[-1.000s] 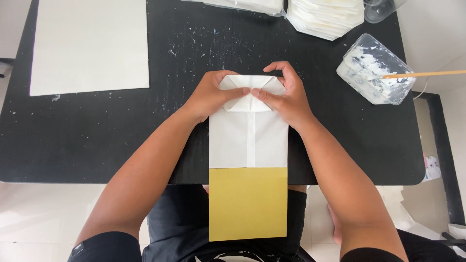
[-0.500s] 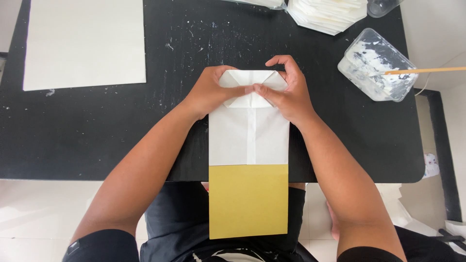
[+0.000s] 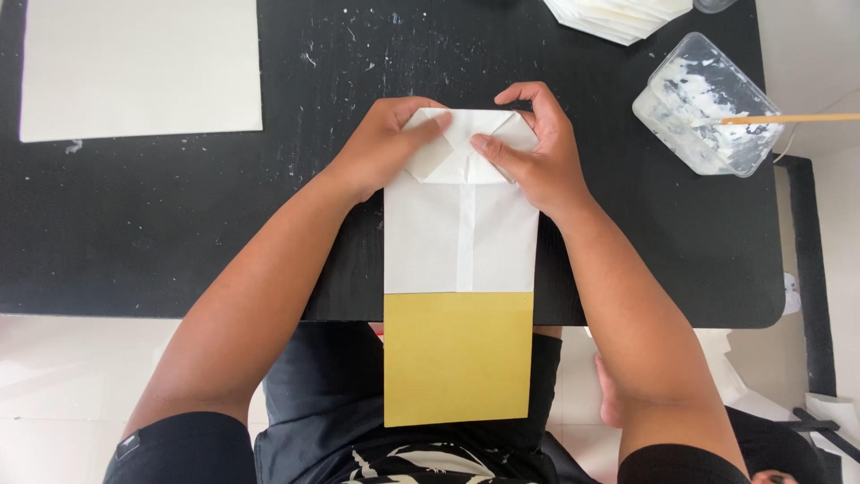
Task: Manually assembling a paper bag by folding the top edges and applying glue with a brush.
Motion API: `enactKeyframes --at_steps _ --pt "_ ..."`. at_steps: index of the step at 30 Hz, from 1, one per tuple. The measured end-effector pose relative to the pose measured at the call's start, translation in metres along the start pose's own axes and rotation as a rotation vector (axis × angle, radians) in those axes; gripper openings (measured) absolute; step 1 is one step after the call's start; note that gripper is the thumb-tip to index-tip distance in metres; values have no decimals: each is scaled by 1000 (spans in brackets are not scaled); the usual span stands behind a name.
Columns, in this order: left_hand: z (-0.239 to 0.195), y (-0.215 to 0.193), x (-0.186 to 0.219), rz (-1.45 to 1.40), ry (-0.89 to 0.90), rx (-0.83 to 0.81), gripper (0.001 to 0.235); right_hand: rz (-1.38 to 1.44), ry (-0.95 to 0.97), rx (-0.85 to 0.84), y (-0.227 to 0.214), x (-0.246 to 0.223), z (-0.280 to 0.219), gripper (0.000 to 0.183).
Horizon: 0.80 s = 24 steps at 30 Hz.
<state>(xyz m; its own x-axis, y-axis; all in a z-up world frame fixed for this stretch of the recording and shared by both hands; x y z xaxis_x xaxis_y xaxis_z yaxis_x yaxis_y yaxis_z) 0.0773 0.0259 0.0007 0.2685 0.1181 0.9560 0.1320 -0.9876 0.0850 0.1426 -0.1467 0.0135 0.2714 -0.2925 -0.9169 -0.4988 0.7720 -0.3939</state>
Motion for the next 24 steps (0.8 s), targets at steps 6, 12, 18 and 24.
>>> enactKeyframes --at_steps 6,12,18,24 --pt "-7 4 11 49 48 -28 24 -14 -25 -1 -1 -3 0 41" --pt "-1 4 8 79 244 -97 14 -80 -57 -21 -1 -7 -1 40" --pt "-12 5 24 268 543 -50 28 -54 -50 -10 -4 -4 -2 39" --pt "-29 16 26 711 778 -30 104 -46 -50 82 -24 11 6 29"
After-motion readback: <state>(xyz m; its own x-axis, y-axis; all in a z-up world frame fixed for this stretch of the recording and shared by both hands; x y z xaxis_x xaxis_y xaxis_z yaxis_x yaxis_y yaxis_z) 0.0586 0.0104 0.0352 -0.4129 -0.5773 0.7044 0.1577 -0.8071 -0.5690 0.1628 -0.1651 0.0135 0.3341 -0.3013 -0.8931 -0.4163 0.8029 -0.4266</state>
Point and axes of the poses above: each hand's wrist, its own z-axis towards the middle knuckle, its own y-axis out of the palm, x = y × z, the point moved 7 cm from there along z, towards the middle knuckle, and after that the axes turned 11 degrees about -z, right-handed, at the moved point
